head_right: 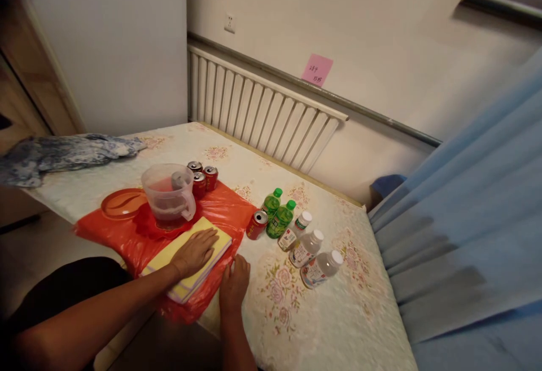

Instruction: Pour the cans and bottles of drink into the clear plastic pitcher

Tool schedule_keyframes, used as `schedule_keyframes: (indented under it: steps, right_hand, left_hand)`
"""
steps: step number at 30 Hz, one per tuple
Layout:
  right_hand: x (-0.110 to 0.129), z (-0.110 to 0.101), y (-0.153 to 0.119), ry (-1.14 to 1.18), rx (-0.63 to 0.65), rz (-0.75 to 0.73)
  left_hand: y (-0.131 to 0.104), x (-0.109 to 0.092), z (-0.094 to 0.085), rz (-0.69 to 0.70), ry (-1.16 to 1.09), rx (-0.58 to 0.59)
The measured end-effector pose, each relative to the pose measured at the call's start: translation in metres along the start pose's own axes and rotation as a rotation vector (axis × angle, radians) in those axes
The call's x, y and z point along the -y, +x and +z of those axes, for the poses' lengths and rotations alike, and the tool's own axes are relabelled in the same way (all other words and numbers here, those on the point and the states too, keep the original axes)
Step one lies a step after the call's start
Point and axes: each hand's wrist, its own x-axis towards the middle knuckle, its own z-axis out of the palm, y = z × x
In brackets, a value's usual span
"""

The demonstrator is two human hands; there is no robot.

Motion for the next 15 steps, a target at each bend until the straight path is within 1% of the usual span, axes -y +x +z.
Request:
schedule_keyframes:
  steps: [6,15]
  right_hand:
    - [-0.0012,-0.0002,0.0002,-0.009,0.008,-0.004]
    - [0.0042,-0.0033,0.0034,-0.036,0.019,0.006]
  left_hand:
    - [-0.0001,-0.0012,-0.0014,-0.010,-0.016,0.007]
    - [0.0003,-0.0033,-0.0040,-0.012,-0.029,0.014]
